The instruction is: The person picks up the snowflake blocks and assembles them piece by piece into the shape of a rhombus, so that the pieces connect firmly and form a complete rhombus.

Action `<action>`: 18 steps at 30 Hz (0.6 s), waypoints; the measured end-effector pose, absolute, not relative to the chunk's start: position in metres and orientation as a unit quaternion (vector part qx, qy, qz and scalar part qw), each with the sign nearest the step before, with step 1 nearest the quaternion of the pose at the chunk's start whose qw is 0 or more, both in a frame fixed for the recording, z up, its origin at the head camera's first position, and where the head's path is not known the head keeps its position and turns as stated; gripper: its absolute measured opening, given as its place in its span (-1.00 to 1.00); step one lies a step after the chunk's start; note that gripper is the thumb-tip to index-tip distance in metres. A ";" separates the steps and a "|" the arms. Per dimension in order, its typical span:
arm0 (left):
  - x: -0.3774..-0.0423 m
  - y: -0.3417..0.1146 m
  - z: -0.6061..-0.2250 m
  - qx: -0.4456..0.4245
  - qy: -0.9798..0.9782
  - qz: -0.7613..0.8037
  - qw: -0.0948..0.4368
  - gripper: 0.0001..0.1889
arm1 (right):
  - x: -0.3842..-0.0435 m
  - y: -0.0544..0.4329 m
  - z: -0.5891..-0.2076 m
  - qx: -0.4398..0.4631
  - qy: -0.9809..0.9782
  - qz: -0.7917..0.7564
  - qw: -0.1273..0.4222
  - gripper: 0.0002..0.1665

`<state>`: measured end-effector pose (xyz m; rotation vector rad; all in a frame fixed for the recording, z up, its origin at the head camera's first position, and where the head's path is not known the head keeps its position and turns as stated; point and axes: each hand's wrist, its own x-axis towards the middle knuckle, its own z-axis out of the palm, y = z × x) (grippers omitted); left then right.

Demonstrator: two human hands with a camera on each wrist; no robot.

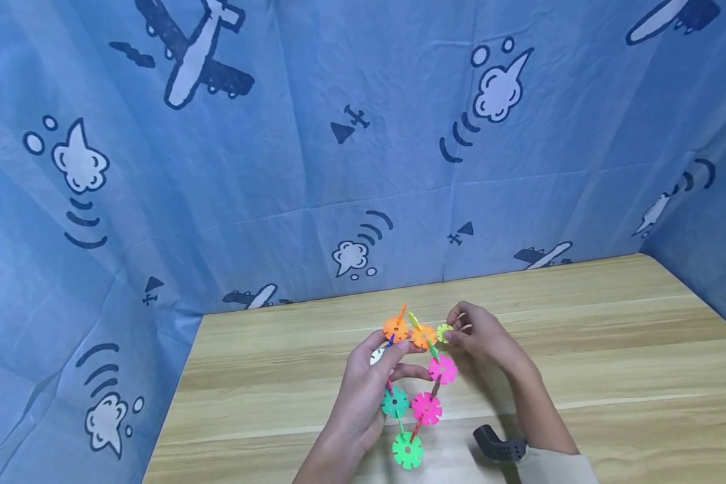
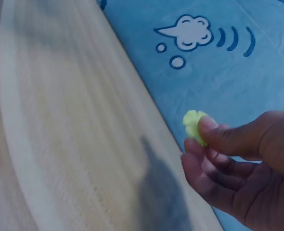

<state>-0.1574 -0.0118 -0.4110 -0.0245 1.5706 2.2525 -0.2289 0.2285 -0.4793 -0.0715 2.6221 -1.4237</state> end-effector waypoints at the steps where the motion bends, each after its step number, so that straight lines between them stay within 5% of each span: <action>1: -0.157 -0.011 -0.411 -0.003 0.560 0.805 0.196 -0.61 | -0.229 0.229 -0.478 -0.028 0.869 -0.488 0.076 -0.78; 18: -0.157 -0.011 -0.411 0.014 0.513 0.832 0.212 -0.63 | -0.220 0.225 -0.440 -0.058 0.811 -0.582 0.022 -0.62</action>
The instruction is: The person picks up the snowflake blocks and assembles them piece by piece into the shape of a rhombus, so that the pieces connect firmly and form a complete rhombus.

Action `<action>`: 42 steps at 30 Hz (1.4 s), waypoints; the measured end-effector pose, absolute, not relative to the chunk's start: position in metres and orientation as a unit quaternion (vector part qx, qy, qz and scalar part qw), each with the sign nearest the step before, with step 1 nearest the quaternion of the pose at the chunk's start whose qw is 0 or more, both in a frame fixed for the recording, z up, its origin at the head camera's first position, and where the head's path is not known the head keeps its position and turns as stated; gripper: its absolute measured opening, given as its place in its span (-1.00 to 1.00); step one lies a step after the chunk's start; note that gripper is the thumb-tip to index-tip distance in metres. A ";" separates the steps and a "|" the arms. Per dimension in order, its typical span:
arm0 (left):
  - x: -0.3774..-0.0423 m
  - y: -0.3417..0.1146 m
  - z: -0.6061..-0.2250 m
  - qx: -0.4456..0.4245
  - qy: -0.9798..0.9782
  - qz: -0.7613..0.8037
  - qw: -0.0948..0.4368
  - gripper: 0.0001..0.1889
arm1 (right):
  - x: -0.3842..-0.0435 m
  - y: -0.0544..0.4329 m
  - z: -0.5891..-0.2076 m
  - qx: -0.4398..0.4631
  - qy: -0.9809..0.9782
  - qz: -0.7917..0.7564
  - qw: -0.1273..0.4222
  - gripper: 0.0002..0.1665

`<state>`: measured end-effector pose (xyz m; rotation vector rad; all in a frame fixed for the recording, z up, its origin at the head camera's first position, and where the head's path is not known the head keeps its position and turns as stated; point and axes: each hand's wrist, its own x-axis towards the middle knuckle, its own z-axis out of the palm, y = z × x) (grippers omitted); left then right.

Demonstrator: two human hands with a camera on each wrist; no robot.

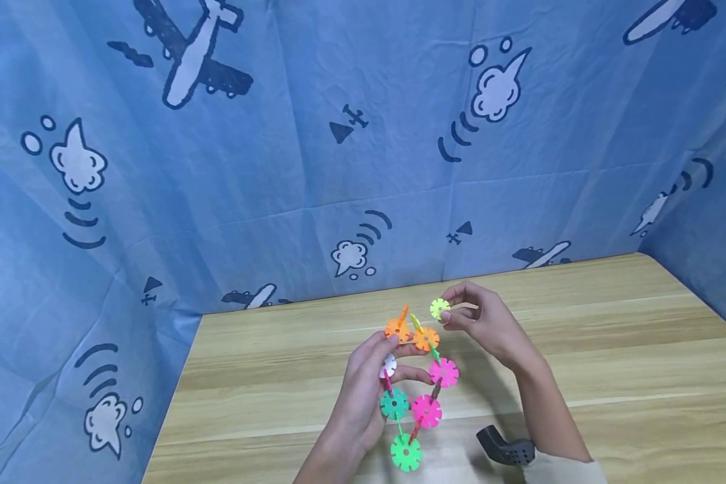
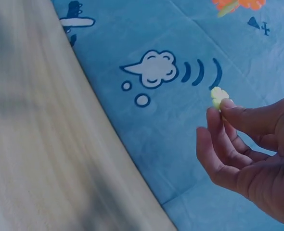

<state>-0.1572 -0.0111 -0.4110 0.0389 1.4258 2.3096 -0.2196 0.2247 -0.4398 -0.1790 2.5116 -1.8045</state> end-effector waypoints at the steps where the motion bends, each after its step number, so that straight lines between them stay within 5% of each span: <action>1: -0.157 -0.011 -0.411 0.012 0.512 0.832 0.212 -0.64 | -0.219 0.224 -0.438 -0.059 0.807 -0.588 0.021 -0.60; 14: -0.157 -0.011 -0.411 0.011 0.507 0.834 0.216 -0.67 | -0.214 0.222 -0.428 -0.074 0.793 -0.604 0.021 -0.43; 42: -0.155 -0.009 -0.413 0.017 0.521 0.822 0.229 -0.66 | -0.205 0.206 -0.413 -0.104 0.791 -0.603 -0.011 -0.52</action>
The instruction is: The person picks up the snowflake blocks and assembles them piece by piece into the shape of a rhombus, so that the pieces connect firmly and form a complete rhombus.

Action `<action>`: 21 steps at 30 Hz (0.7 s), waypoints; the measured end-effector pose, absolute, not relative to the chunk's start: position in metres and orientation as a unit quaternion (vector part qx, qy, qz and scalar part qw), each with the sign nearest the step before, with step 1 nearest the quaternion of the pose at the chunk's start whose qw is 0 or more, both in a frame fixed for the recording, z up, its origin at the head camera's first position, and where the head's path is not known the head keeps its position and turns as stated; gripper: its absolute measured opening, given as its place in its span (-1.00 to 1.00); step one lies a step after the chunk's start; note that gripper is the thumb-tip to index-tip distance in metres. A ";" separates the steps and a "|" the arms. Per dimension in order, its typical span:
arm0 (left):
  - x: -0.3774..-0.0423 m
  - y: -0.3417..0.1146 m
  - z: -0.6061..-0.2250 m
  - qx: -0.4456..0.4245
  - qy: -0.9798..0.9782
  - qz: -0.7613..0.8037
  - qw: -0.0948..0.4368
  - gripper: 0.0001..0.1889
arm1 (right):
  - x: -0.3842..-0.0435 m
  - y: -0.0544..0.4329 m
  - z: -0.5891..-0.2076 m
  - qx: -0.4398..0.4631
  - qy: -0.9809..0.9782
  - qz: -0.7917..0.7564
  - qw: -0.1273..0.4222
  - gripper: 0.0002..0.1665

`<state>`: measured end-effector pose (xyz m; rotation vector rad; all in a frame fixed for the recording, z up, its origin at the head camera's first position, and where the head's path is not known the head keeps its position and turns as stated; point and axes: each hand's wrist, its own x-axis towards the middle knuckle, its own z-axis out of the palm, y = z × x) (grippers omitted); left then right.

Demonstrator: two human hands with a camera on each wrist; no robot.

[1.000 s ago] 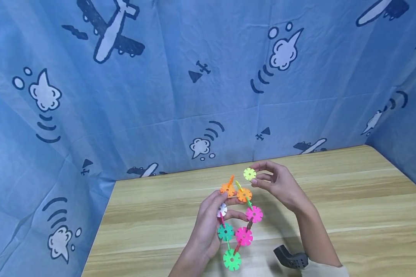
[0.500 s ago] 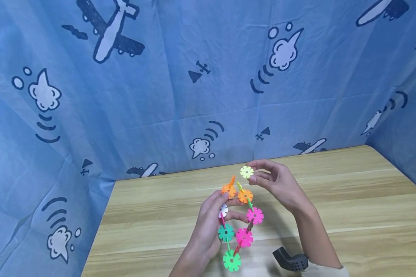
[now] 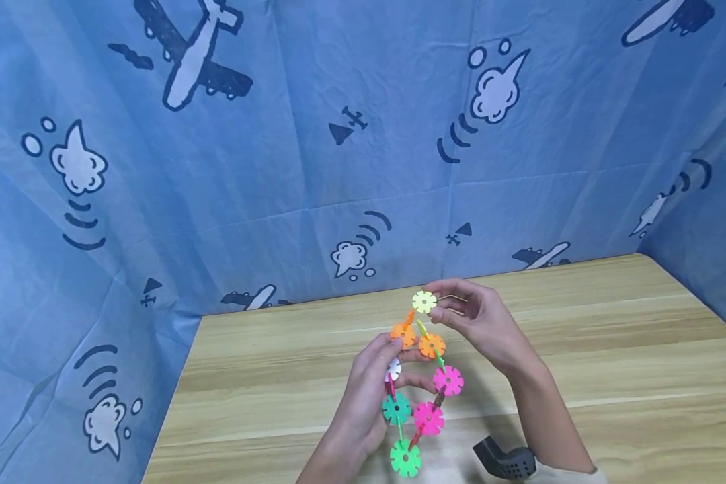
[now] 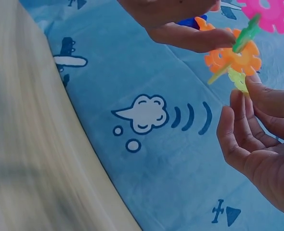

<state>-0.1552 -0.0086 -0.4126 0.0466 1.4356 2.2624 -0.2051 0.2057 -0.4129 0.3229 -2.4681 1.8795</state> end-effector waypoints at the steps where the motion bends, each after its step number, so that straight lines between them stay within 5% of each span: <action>1: -0.155 -0.008 -0.413 0.018 0.524 0.820 0.229 -0.64 | -0.205 0.205 -0.413 0.107 -0.792 0.601 0.013 -0.52; 21: -0.154 -0.012 -0.413 0.035 0.566 0.794 0.218 -0.56 | -0.203 0.199 -0.413 0.145 -0.793 0.592 0.026 -0.58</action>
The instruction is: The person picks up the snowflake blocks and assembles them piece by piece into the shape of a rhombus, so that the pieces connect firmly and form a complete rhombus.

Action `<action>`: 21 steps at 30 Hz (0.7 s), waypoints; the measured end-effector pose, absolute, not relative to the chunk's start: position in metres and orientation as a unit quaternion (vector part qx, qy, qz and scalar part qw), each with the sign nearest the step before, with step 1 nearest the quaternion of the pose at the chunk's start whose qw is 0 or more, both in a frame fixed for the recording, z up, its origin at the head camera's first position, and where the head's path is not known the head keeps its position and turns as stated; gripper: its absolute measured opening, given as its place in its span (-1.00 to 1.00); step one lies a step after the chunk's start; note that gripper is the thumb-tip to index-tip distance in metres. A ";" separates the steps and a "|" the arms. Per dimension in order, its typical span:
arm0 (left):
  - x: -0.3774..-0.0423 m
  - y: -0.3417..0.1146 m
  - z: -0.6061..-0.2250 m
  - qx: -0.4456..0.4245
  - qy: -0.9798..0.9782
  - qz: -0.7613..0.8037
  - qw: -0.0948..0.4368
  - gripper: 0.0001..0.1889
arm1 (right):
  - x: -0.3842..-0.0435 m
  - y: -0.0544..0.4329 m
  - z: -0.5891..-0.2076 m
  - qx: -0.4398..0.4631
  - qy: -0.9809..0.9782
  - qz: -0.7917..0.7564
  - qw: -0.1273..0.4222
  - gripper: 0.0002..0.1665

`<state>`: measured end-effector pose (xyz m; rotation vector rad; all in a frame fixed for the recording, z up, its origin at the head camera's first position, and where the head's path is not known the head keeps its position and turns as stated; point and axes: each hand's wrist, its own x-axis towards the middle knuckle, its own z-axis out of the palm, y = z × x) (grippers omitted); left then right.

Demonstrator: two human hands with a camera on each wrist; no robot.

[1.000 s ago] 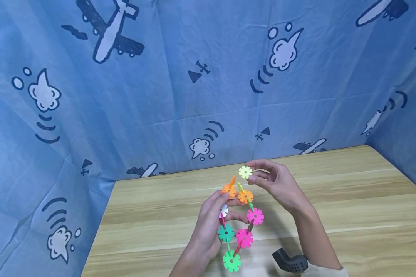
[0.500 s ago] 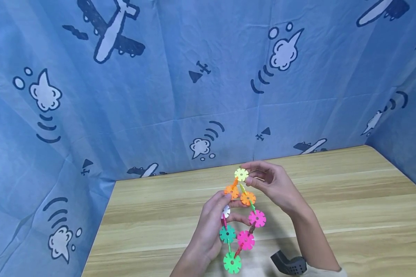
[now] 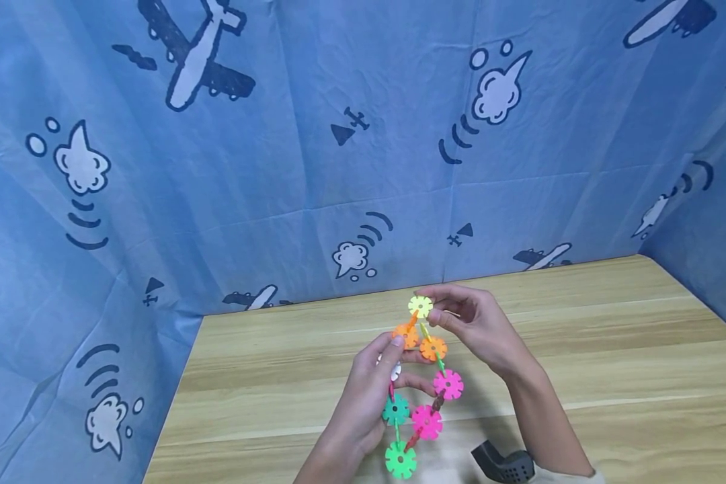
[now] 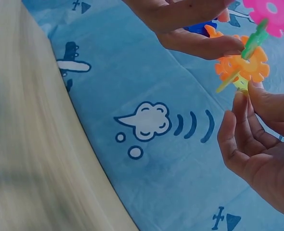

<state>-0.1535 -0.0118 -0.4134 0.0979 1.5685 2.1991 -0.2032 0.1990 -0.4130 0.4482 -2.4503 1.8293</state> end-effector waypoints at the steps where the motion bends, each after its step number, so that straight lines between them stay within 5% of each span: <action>1: -0.154 -0.012 -0.413 0.036 0.566 0.795 0.217 -0.56 | -0.203 0.199 -0.413 0.146 -0.792 0.593 0.025 -0.57; 13: -0.155 -0.012 -0.413 0.051 0.558 0.802 0.206 -0.56 | -0.200 0.205 -0.407 0.148 -0.803 0.568 -0.103 -0.29; 21: -0.154 -0.012 -0.412 0.048 0.555 0.805 0.202 -0.58 | -0.198 0.206 -0.406 0.156 -0.785 0.591 -0.102 -0.32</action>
